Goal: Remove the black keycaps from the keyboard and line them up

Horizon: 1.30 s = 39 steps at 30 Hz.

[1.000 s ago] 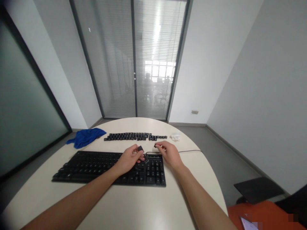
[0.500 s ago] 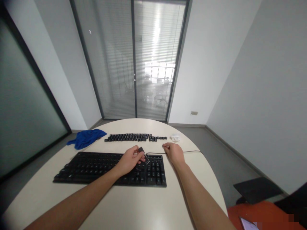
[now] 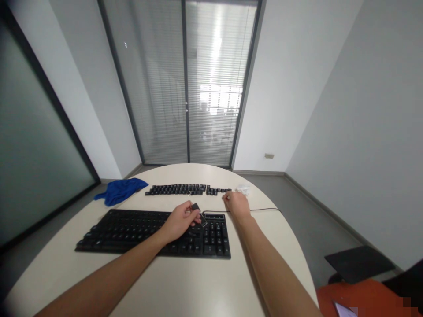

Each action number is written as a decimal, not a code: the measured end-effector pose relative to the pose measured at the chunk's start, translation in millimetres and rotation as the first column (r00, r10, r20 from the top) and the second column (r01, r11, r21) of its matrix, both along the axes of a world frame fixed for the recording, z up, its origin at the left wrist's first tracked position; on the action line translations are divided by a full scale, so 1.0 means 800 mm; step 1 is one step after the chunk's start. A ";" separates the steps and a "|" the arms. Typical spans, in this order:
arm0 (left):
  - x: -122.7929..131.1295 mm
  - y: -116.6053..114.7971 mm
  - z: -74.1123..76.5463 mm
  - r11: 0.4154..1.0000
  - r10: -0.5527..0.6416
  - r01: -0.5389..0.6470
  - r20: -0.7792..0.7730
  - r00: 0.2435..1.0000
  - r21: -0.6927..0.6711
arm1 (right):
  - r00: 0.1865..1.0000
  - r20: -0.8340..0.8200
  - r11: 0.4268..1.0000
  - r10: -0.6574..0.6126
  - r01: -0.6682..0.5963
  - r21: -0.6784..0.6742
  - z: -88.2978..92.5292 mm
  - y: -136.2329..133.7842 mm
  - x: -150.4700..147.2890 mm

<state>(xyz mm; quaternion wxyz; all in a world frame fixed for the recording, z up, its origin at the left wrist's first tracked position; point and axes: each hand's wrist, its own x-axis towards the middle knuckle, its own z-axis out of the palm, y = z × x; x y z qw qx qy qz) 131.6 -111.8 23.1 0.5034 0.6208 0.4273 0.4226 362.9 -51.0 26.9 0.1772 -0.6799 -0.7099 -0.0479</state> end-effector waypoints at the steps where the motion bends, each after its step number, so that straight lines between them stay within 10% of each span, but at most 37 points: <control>1: 0.000 0.000 0.001 1.000 0.002 -0.002 -0.003 1.000 -0.003 | 1.000 0.014 1.000 -0.001 0.001 0.010 -0.002 0.001 0.000; 39: -0.002 -0.009 0.011 0.988 -0.081 0.091 -0.083 0.993 0.125 | 0.993 0.006 0.989 0.121 -0.121 0.089 -0.015 0.012 0.001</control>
